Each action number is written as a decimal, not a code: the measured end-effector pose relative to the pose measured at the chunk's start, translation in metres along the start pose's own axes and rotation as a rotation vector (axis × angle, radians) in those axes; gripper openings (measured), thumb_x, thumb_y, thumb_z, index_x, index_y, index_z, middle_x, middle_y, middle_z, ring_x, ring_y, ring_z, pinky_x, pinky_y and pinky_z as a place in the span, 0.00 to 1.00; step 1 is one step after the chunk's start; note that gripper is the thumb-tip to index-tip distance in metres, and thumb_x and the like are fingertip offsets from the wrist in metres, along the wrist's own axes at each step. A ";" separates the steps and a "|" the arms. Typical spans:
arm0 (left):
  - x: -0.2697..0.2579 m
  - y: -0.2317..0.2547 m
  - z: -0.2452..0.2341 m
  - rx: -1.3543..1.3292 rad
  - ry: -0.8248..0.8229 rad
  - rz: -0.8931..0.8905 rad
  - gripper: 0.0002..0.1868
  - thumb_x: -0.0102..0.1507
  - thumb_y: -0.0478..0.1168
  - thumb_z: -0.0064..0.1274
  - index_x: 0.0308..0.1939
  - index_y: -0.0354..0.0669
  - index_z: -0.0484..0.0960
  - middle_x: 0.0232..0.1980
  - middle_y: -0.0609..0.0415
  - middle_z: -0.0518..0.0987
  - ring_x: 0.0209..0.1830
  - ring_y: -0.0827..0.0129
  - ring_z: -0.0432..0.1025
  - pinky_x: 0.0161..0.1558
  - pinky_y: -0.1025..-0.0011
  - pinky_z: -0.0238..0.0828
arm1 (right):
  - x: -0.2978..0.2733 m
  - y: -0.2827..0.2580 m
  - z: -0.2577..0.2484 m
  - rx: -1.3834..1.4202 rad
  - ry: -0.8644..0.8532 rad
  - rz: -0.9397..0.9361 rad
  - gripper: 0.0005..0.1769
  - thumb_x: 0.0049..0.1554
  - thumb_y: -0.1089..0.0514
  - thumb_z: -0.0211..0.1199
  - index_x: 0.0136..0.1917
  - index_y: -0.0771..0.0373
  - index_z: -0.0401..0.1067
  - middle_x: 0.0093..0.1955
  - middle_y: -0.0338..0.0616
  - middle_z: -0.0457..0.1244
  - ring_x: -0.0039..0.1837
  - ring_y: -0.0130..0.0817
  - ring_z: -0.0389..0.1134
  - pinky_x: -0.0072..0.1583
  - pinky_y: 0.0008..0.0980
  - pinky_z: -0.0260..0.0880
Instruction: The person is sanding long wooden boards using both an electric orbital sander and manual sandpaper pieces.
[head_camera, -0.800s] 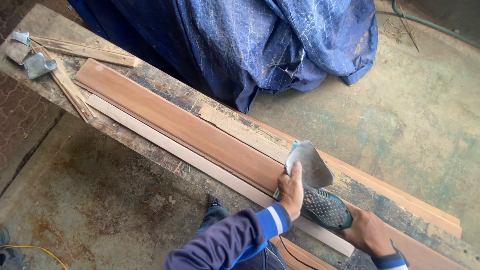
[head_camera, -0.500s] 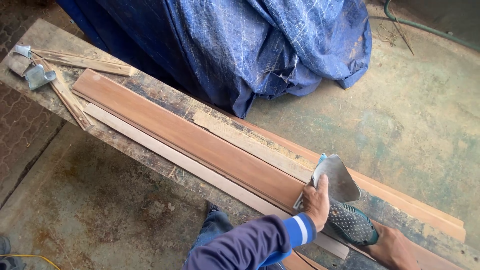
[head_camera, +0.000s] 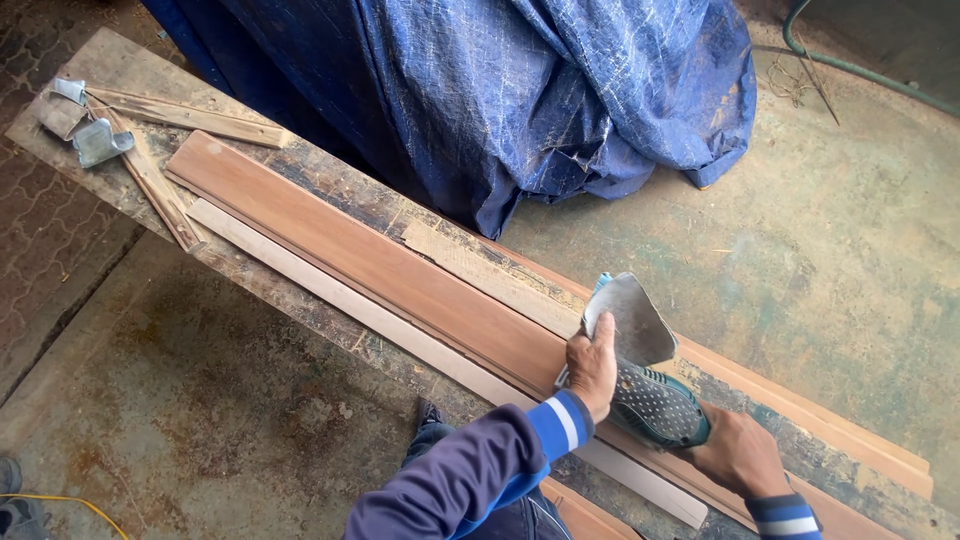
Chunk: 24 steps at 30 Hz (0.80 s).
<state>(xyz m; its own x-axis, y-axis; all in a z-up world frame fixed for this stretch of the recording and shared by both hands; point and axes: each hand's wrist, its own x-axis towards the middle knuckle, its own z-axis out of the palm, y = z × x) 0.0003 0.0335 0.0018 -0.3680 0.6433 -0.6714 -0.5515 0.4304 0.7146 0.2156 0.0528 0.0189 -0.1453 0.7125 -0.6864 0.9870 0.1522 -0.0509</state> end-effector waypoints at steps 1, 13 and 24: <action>0.009 0.002 -0.009 -0.005 0.002 -0.001 0.26 0.69 0.57 0.44 0.49 0.35 0.82 0.45 0.48 0.82 0.44 0.67 0.74 0.49 0.70 0.71 | 0.001 -0.014 -0.004 -0.005 0.000 -0.002 0.37 0.39 0.28 0.72 0.57 0.47 0.79 0.42 0.44 0.76 0.47 0.39 0.79 0.56 0.41 0.78; 0.103 0.041 -0.137 -0.064 0.145 0.126 0.26 0.74 0.58 0.50 0.36 0.38 0.72 0.30 0.55 0.68 0.31 0.70 0.62 0.34 0.69 0.65 | 0.023 -0.177 -0.033 -0.022 0.083 -0.234 0.32 0.42 0.30 0.74 0.50 0.54 0.79 0.37 0.43 0.73 0.40 0.38 0.76 0.47 0.40 0.78; 0.123 0.130 -0.243 -0.121 0.218 0.198 0.18 0.68 0.54 0.49 0.40 0.44 0.81 0.32 0.64 0.72 0.32 0.77 0.63 0.36 0.75 0.64 | 0.024 -0.302 -0.042 0.091 0.214 -0.426 0.26 0.44 0.36 0.73 0.45 0.58 0.77 0.38 0.53 0.70 0.43 0.51 0.73 0.48 0.48 0.74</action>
<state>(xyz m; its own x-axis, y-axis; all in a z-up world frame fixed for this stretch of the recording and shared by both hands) -0.2989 0.0145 -0.0360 -0.6218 0.5507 -0.5569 -0.5331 0.2233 0.8161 -0.0893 0.0528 0.0478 -0.5390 0.7261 -0.4268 0.8373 0.4070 -0.3650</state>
